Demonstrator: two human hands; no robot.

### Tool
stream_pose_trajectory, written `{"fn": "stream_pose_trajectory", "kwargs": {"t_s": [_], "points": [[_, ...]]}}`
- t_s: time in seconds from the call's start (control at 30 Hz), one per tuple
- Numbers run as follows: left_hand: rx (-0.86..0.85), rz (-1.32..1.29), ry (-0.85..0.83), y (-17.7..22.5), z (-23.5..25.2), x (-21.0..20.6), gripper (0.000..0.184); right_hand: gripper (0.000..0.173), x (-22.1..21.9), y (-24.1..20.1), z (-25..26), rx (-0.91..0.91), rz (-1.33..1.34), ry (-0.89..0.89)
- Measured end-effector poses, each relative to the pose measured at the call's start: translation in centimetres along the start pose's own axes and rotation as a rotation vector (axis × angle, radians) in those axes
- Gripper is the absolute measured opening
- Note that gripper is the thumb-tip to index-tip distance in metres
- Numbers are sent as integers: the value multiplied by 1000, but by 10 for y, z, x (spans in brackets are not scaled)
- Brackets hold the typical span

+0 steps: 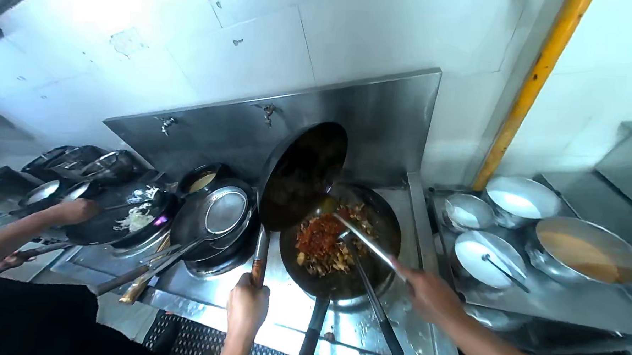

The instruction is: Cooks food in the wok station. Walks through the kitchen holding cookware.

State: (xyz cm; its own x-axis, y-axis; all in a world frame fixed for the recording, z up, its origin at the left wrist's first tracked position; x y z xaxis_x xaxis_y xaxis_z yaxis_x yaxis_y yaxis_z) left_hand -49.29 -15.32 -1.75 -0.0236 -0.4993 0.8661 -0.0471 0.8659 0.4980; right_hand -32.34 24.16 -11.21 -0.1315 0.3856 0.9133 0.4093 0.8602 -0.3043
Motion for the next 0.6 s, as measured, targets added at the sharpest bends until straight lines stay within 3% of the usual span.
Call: {"fn": "stream_pose_trajectory", "kwargs": {"t_s": [0.07,0.17,0.23,0.37,0.47,0.6], "points": [[8,-3,3,-3,2,-3,22,70,7,-9,-11,28,4,5],[13,-16,-18,-7,-9,-6,22,64,67,-27,-7,47,43,174],[2,-19,-24,-5,-13,-6,22,66,79,-25,10,23,54,186],[-3,-12,-20,4,-7,2,25,72,6,3,1,75,-53,-36],[5,15,-36,-1,-6,4,26,70,-4,4,-29,91,-92,-113],[-13,-29,-18,2,-7,0,19,65,67,-24,-20,121,-43,176]]}}
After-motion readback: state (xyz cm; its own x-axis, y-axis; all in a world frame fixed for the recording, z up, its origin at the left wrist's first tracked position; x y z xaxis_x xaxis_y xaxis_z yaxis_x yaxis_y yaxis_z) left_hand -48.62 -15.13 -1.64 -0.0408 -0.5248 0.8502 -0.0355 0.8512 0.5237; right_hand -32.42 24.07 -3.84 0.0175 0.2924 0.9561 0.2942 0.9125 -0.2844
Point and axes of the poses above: each hand's wrist, its own z-axis towards the middle knuckle, its own x-axis out of the back of the hand, y = z × x, the point moved 9 cm from there along z, towards the middle knuckle, and after that the axes turned 5 degrees about -z, right-handed, at the moved point
